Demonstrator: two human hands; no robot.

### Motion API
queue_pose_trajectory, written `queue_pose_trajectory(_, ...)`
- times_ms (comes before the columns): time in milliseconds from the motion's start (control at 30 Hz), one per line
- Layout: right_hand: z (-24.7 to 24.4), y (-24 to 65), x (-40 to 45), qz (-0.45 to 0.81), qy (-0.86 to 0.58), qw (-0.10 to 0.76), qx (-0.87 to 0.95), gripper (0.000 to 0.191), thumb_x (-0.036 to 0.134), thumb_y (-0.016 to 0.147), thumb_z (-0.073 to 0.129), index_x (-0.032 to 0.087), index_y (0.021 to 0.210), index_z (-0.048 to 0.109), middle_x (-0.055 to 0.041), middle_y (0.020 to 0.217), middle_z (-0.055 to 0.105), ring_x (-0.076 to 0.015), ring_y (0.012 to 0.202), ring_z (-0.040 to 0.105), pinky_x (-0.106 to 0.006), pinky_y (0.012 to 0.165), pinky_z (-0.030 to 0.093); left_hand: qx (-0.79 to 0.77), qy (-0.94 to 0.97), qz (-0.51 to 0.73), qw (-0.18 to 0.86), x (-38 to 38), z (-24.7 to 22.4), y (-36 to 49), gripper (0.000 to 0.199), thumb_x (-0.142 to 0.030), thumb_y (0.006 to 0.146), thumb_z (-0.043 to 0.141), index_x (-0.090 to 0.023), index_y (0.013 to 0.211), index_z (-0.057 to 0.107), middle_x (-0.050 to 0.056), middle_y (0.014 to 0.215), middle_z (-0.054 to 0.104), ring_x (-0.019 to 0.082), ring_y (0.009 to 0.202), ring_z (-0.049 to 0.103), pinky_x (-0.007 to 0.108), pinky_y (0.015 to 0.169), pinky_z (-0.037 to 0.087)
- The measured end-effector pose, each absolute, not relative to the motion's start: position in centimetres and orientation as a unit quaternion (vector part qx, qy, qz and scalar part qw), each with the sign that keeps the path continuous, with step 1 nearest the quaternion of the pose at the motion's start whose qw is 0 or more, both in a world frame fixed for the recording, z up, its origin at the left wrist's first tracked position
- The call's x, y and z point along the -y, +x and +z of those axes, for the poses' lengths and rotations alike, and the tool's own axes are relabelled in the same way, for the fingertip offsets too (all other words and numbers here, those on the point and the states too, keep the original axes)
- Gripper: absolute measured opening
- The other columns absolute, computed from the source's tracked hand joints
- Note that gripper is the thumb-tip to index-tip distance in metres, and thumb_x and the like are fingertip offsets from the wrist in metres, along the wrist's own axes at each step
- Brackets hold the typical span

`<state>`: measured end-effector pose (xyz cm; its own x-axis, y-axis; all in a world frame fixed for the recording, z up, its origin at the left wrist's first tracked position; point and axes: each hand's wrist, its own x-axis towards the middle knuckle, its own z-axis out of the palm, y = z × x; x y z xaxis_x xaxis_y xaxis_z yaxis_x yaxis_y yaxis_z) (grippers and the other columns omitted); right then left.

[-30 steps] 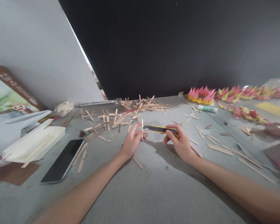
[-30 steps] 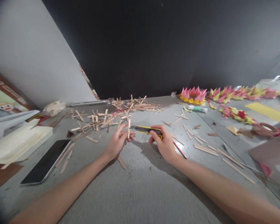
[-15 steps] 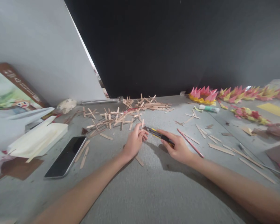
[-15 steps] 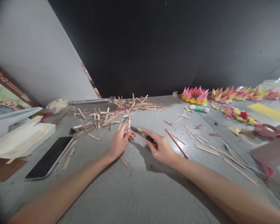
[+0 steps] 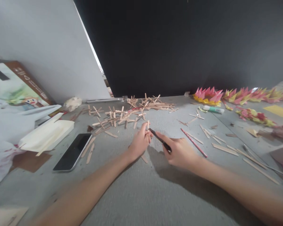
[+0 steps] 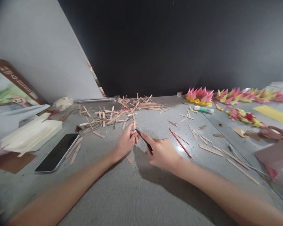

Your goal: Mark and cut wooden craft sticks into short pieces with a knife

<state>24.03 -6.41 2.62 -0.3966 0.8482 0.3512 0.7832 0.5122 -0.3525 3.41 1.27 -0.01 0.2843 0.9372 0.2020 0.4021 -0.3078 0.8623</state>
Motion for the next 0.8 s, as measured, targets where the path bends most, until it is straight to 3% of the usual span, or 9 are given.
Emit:
queue_pose_trajectory(133, 5.8, 24.0, 6.0, 0.049, -0.513, 0.187, 0.837, 0.058, 0.02, 0.091, 0.052, 0.02, 0.148, 0.061, -0.0079, 0.077, 0.078, -0.0205, 0.056, 0.065, -0.03, 0.056, 0.033, -0.445, 0.722, 0.379, 0.37, -1.1, 0.2, 3.5, 0.04, -0.015, 0.096, 0.045, -0.02, 0.135, 0.051, -0.002, 0.071, 0.065, 0.011, 0.054, 0.056, 0.023, 0.056, 0.043)
queue_pose_trajectory(267, 6.8, 23.7, 5.5, 0.072, -0.525, 0.196, 0.825, 0.051, 0.019, 0.091, 0.055, 0.026, 0.14, 0.065, -0.0035, 0.078, 0.078, -0.0181, 0.059, 0.066, -0.027, 0.057, 0.032, -0.44, 0.706, 0.392, 0.392, -1.4, 0.0, 3.4, 0.037, -0.017, 0.094, 0.047, -0.019, 0.131, 0.05, -0.004, 0.068, 0.063, 0.01, 0.051, 0.054, 0.021, 0.053, 0.04)
queue_pose_trajectory(467, 4.1, 22.5, 6.2, 0.146, -0.545, 0.228, 0.793, 0.053, 0.021, 0.096, 0.05, 0.021, 0.149, 0.054, -0.007, 0.083, 0.078, -0.0191, 0.058, 0.065, -0.027, 0.057, 0.035, -0.443, 0.695, 0.406, 0.394, -1.7, -0.5, 3.4, 0.039, -0.016, 0.092, 0.047, -0.019, 0.131, 0.048, -0.004, 0.068, 0.066, 0.011, 0.053, 0.057, 0.022, 0.055, 0.041)
queue_pose_trajectory(700, 7.6, 22.7, 5.1, 0.116, -0.537, 0.183, 0.815, 0.047, 0.016, 0.089, 0.058, 0.025, 0.134, 0.065, -0.0072, 0.085, 0.077, -0.0195, 0.064, 0.065, -0.028, 0.058, 0.03, -0.441, 0.721, 0.403, 0.35, -1.9, -1.2, 3.2, 0.043, -0.011, 0.09, 0.046, -0.019, 0.132, 0.05, -0.004, 0.067, 0.064, 0.012, 0.054, 0.055, 0.024, 0.057, 0.042)
queue_pose_trajectory(800, 7.2, 22.3, 5.2, 0.141, -0.536, 0.189, 0.81, 0.048, 0.016, 0.09, 0.056, 0.023, 0.137, 0.062, -0.0066, 0.084, 0.077, -0.0191, 0.064, 0.064, -0.027, 0.059, 0.031, -0.454, 0.703, 0.404, 0.369, -2.0, -1.0, 3.3, 0.043, -0.012, 0.089, 0.046, -0.018, 0.131, 0.049, -0.005, 0.066, 0.063, 0.012, 0.054, 0.055, 0.024, 0.056, 0.042)
